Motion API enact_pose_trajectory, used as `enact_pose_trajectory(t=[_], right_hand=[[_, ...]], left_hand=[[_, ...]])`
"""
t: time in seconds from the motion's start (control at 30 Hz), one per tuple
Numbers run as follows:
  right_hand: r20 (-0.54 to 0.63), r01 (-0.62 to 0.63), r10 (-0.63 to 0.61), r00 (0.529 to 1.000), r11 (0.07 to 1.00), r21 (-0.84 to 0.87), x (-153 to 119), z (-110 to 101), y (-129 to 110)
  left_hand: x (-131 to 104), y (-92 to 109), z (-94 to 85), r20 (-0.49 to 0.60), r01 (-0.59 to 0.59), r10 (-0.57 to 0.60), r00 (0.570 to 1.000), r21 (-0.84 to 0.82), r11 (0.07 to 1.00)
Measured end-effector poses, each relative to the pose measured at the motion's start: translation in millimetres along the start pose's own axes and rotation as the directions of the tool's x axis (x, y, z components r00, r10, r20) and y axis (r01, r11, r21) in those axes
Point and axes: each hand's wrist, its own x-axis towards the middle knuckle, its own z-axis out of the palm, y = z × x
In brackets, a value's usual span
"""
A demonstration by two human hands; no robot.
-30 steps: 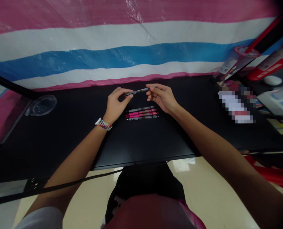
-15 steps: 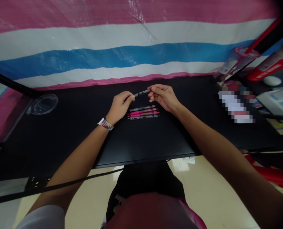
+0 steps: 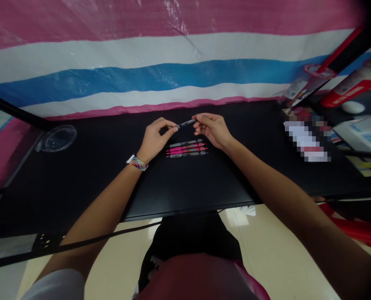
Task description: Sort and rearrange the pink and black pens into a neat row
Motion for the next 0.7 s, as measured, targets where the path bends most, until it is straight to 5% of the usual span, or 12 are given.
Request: enact_pose_trajectory(t=[0.2,0.7], right_hand=[[0.077,-0.136,0.128,0.989,0.984,0.111,1.9,-3.6,-7.1],[0.024,0.032,-0.031,0.999,0.998,-0.047,-2.4,1.1,-6.0]], left_hand=[[-0.3,-2.5,-0.9,-0.064,0.005,-0.005,0.998,0.001,1.000],[0.5,3.2,-1.2,-0.057,0.042,-0.038,0.998,0.067,0.997]])
